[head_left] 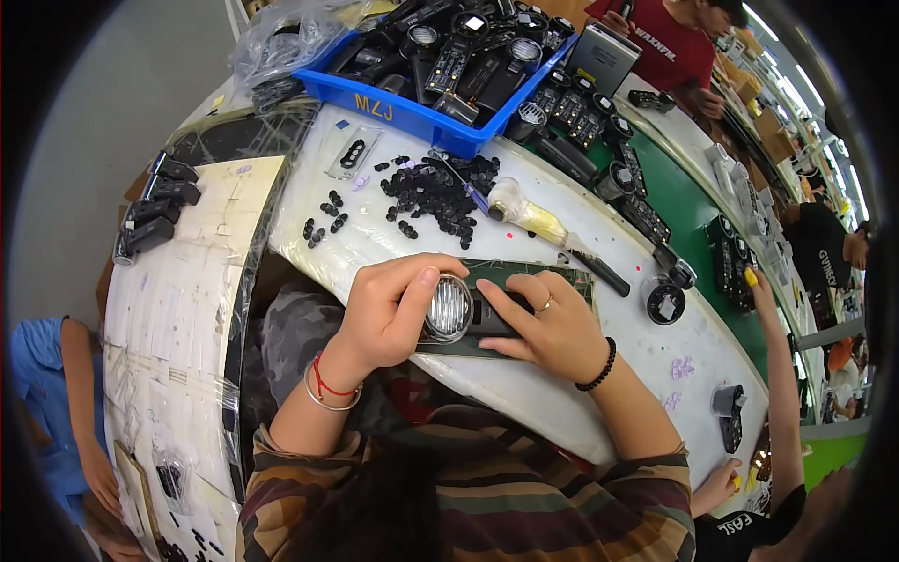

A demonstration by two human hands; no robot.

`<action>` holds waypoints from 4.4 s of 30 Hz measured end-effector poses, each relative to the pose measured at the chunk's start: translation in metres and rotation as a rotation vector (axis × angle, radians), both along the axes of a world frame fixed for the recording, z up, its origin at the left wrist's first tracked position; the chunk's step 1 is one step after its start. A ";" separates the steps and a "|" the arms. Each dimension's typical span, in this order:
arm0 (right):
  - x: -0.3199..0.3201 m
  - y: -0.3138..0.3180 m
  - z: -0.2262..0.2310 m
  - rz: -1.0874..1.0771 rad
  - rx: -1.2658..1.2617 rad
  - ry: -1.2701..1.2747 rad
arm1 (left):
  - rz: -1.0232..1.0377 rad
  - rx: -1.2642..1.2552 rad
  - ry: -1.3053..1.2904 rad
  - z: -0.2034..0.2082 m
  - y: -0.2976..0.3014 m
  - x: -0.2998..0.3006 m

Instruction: The person assembles an electronic device by hand, fitting a circuit board into a plastic casing and securing it with small screws from a component tray, then tests the device.

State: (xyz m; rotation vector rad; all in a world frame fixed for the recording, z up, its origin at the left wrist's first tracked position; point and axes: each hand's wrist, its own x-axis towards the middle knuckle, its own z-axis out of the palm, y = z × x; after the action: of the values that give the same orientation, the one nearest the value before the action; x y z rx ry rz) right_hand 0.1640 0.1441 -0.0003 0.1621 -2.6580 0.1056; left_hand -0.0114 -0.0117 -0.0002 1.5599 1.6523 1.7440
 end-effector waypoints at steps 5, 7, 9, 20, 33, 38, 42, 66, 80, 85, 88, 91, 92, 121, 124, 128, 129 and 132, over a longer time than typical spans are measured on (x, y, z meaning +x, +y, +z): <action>-0.006 0.001 -0.003 0.031 0.033 -0.038 | 0.008 0.012 -0.060 -0.018 -0.001 -0.003; -0.006 0.002 -0.005 0.024 0.032 -0.055 | 0.001 -0.052 -0.060 -0.017 -0.002 -0.004; -0.007 0.002 -0.006 0.024 0.027 -0.070 | 0.001 -0.120 -0.060 -0.020 -0.003 -0.005; -0.013 -0.002 0.007 0.007 0.040 -0.235 | 0.004 0.003 -0.085 -0.029 -0.003 -0.004; -0.001 0.042 0.001 -0.179 -0.423 0.040 | 0.084 0.001 0.011 -0.027 -0.006 -0.001; 0.014 0.079 -0.011 -0.534 -0.184 -0.288 | 0.090 0.017 0.013 -0.027 -0.005 0.000; 0.007 0.085 -0.025 -0.502 -0.175 -0.129 | 0.071 -0.037 -0.004 -0.028 -0.003 -0.001; 0.116 -0.057 0.022 -0.606 -0.945 -0.128 | 0.107 0.141 0.095 -0.029 0.000 -0.003; 0.083 -0.050 0.035 -0.535 -0.975 -0.244 | 0.110 0.056 0.088 -0.029 0.000 -0.003; 0.088 -0.042 0.009 -0.548 -0.918 -0.355 | 0.075 0.063 0.054 -0.024 0.001 -0.002; 0.091 -0.051 0.021 -0.496 -0.914 -0.176 | 0.113 0.062 0.076 -0.029 -0.001 -0.003; 0.106 -0.045 0.008 -0.519 -0.695 -0.313 | 0.088 0.047 0.089 -0.022 -0.002 0.002; 0.105 -0.041 0.006 -0.516 -0.739 -0.348 | 0.082 0.044 0.089 -0.022 -0.002 0.001; 0.005 0.009 0.031 -0.067 -0.195 0.181 | 0.184 0.118 -0.070 0.001 -0.004 -0.014; -0.020 -0.009 0.021 0.001 -0.025 0.095 | 0.153 0.133 -0.040 0.023 -0.017 0.000; -0.034 -0.021 0.023 0.081 -0.294 0.370 | 0.049 0.311 -0.676 0.040 -0.022 0.006; -0.035 -0.024 0.020 0.097 -0.502 0.337 | -0.107 0.424 -0.881 0.044 -0.020 0.011; -0.033 -0.046 -0.003 0.108 -1.374 0.227 | -0.260 0.142 -0.784 0.010 -0.011 0.025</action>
State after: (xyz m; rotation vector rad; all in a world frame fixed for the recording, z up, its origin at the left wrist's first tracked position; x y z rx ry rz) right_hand 0.1307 0.0983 -0.0035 -0.1367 -1.8162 1.7056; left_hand 0.0138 -0.0224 0.0094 0.8796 0.9168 1.9846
